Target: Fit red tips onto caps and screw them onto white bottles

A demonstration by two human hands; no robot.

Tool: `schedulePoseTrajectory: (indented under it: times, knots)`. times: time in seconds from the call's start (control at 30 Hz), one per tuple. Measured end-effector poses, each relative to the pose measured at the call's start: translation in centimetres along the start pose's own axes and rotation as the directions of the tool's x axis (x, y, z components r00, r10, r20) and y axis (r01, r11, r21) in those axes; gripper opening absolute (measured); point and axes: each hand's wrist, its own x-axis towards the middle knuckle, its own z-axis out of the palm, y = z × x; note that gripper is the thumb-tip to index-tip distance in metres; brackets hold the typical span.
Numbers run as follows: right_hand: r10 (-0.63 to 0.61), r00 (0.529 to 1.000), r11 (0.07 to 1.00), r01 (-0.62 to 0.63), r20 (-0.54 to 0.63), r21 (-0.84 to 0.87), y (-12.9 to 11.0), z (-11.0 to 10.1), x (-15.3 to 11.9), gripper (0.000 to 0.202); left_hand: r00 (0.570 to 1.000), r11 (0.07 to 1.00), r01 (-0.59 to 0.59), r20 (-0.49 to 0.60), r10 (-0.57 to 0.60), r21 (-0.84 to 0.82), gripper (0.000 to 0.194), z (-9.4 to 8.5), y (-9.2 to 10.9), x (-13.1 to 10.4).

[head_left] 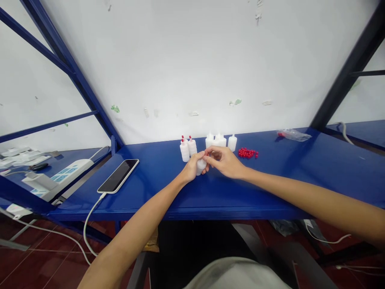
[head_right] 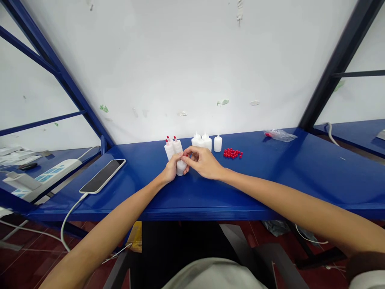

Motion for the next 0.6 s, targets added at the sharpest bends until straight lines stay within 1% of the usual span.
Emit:
schedulePoseTrajectory:
  times: [0.13, 0.23, 0.33, 0.43, 0.5, 0.6]
  knots:
    - [-0.017, 1.0, 0.993, 0.014, -0.026, -0.115, 0.7, 0.0, 0.6, 0.022, 0.998, 0.998, 0.054, -0.037, -0.055, -0.021, 0.054, -0.3, -0.1, 0.0]
    - [-0.05, 0.998, 0.979, 0.041, -0.037, -0.199, 1.1, -0.1, 1.0, 0.02, 0.999, 0.998, 0.042, -0.029, -0.044, -0.055, 0.049, -0.6, -0.2, 0.1]
    - [-0.047, 0.998, 0.986, 0.038, -0.048, -0.165, 1.3, 0.0, 1.2, 0.022, 1.0, 0.995, 0.009, 0.008, -0.008, -0.099, 0.048, -0.8, -0.2, 0.2]
    - [-0.032, 0.998, 0.995, 0.026, -0.061, -0.098, 1.3, 0.4, 1.1, 0.026, 1.0, 0.989, 0.028, 0.006, -0.028, -0.148, 0.046, -0.9, -0.1, 0.2]
    - [-0.027, 0.997, 0.994, 0.02, -0.068, -0.105, 1.2, 0.7, 1.1, 0.027, 0.999, 0.985, 0.046, -0.005, -0.048, -0.164, 0.044, -0.9, 0.0, 0.2]
    - [-0.022, 0.997, 0.991, 0.011, -0.079, -0.136, 1.1, 1.0, 1.3, 0.023, 0.999, 0.983, 0.035, -0.001, -0.035, -0.178, 0.043, -0.9, -0.1, 0.2]
